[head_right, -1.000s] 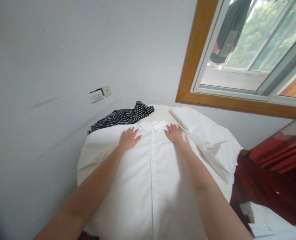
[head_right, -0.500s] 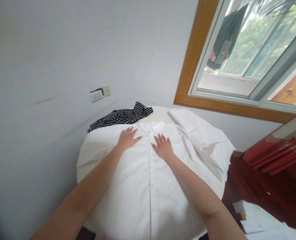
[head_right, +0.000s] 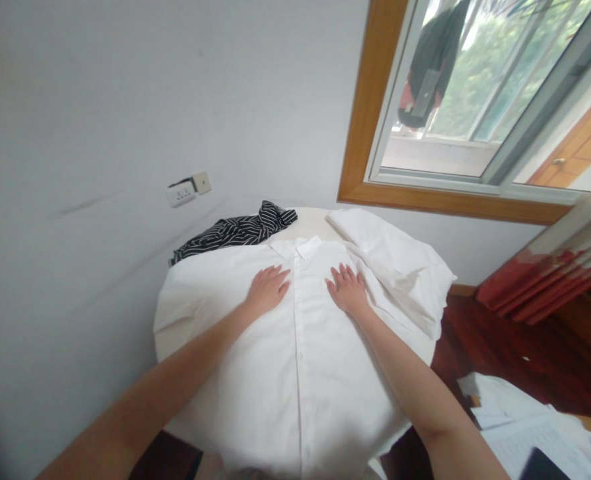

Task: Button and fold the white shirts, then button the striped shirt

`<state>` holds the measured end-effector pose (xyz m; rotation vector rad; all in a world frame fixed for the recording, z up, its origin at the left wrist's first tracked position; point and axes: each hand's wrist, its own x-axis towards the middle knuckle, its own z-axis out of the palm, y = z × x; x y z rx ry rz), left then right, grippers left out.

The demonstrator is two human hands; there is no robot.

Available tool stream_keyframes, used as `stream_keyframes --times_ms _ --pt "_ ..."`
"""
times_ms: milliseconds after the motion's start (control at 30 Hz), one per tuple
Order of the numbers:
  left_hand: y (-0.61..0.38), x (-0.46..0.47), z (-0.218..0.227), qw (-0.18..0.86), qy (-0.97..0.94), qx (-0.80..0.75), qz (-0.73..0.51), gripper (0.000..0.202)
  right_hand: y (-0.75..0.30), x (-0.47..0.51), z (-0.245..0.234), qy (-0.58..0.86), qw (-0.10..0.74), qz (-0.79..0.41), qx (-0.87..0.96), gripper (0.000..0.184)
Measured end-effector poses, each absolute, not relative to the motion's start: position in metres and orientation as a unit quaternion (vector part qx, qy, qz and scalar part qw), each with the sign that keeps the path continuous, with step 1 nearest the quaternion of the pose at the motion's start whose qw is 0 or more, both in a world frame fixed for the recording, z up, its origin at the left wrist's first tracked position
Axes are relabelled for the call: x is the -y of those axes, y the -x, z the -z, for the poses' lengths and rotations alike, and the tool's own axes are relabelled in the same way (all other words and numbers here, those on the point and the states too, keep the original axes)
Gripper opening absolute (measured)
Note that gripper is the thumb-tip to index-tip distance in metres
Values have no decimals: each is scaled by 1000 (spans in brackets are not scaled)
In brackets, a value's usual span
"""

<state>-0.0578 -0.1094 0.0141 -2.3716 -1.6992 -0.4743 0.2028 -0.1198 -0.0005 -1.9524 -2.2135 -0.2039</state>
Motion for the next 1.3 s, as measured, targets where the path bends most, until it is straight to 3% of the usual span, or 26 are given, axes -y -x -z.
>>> stream_keyframes --times_ms 233,600,800,967,1300 --pt "87 125 -2 79 805 574 129 54 -211 124 1 655 101 55 747 58" --pt "131 166 -11 122 786 587 150 46 -211 130 -8 657 131 89 737 51" --pt "85 191 -27 95 821 531 187 42 -163 148 -29 593 138 92 788 42" --pt "50 203 -20 90 840 505 177 43 -123 173 -12 523 163 60 835 46" --pt "93 222 -13 91 848 495 169 46 -190 196 0 516 151 81 839 48"
